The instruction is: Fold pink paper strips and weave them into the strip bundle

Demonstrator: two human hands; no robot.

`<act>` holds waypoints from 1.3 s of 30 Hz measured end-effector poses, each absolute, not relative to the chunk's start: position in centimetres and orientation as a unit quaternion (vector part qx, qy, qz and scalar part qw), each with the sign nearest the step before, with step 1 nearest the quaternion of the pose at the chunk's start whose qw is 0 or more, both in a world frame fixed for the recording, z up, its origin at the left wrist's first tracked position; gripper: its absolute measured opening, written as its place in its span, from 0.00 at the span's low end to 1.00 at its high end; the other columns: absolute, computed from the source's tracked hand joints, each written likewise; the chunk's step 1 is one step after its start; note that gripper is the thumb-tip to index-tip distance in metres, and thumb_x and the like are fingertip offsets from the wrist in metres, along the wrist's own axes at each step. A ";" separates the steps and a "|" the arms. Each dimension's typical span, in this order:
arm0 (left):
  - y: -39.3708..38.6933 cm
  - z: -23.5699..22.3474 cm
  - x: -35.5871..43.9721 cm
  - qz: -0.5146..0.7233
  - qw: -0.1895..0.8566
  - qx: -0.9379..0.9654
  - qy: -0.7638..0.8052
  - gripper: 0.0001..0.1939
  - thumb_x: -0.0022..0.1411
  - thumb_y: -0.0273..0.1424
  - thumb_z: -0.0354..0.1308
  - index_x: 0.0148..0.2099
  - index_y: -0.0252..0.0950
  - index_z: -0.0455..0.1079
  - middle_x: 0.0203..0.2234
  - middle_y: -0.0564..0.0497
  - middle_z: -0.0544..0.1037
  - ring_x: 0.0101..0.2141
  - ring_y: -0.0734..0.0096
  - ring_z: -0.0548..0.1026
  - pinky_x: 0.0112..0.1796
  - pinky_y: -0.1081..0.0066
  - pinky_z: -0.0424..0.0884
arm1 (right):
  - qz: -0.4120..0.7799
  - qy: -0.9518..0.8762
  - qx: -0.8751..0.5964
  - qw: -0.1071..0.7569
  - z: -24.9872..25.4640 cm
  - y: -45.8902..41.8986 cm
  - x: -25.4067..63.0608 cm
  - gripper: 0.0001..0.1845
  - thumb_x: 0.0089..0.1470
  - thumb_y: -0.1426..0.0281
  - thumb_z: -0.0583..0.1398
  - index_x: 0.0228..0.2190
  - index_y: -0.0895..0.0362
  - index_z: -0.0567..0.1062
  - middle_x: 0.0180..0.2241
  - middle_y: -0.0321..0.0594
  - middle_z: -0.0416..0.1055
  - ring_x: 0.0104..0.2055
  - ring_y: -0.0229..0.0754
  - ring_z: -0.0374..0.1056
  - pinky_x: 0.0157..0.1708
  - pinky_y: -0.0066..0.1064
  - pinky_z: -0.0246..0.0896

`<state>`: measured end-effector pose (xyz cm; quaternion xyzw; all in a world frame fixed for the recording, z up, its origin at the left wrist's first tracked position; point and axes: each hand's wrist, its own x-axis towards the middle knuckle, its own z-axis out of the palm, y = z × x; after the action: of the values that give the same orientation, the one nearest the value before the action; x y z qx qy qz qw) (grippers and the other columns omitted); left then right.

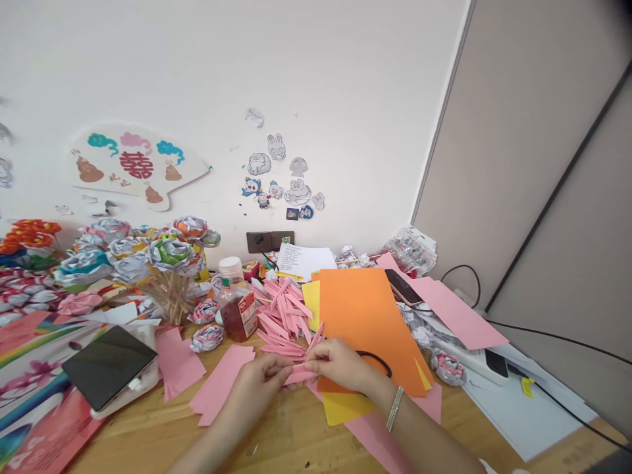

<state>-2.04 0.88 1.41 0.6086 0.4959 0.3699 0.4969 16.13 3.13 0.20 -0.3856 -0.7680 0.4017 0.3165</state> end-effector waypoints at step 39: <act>1.7 2.6 -3.5 0.289 0.626 0.589 0.421 0.15 0.49 0.39 0.57 0.36 0.34 0.70 0.27 0.51 0.78 0.30 0.66 0.75 0.32 0.69 0.70 | 0.516 -0.714 -0.345 0.325 0.2 3.8 16.9 0.09 0.48 0.69 0.55 0.31 0.60 0.72 0.26 0.37 0.68 0.26 0.35 0.65 0.29 0.27 0.59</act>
<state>-3.52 1.68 2.61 0.5890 0.4211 0.2893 0.6261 16.89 3.79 0.17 -0.3452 -0.7136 0.5156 0.3254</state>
